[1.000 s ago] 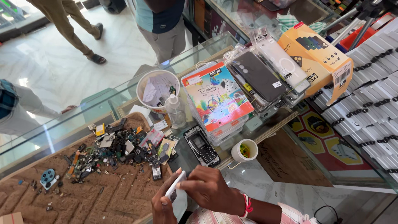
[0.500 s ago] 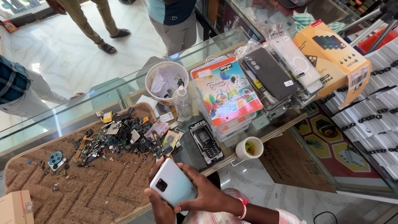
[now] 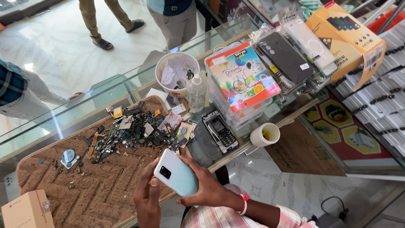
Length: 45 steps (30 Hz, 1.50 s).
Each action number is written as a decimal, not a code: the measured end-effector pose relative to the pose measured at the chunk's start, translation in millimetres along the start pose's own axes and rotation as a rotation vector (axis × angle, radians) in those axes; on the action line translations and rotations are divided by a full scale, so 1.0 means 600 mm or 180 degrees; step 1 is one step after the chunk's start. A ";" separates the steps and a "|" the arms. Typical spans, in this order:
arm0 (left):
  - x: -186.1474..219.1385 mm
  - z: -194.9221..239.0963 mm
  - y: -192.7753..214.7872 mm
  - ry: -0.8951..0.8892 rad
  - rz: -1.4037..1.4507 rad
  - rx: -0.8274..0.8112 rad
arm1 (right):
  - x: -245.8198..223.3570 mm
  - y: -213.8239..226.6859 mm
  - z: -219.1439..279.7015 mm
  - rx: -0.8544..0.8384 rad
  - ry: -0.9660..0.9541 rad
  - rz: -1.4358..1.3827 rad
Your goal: The person cleans the back and edges of a light blue smartphone using a small orange tool and a black card. The person then wipes the phone's surface with their fingers.
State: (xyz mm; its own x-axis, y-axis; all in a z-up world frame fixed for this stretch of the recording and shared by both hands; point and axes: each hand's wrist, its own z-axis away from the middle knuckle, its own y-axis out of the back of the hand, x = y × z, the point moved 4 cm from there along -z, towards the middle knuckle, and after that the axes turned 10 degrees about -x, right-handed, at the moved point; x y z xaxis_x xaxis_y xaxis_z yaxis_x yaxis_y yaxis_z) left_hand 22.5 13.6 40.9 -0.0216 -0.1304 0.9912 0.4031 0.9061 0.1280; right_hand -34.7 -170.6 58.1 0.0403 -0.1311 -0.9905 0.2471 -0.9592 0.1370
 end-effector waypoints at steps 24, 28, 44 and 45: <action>0.056 0.000 -0.010 -0.0444 0.0165 0.0904 | -0.030 -0.014 -0.004 0.1039 0.0221 0.1471; 0.060 -0.006 -0.019 -0.0650 0.0542 0.0798 | -0.037 -0.005 -0.003 0.1072 0.0423 0.1454; 0.053 0.013 0.004 -0.0464 0.0742 0.0747 | -0.044 -0.009 -0.011 0.0704 0.0535 0.1264; 0.053 0.016 0.009 -0.0404 0.0623 0.0763 | -0.043 -0.010 -0.011 0.0743 0.0521 0.1283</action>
State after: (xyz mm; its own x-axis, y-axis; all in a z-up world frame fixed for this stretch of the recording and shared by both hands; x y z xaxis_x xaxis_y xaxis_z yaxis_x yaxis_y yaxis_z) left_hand 14.9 18.1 73.3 -0.0848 0.0930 0.9921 0.1846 0.9799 -0.0760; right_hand -31.0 -159.8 83.0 0.2443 -0.4802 -0.8425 -0.0421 -0.8732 0.4855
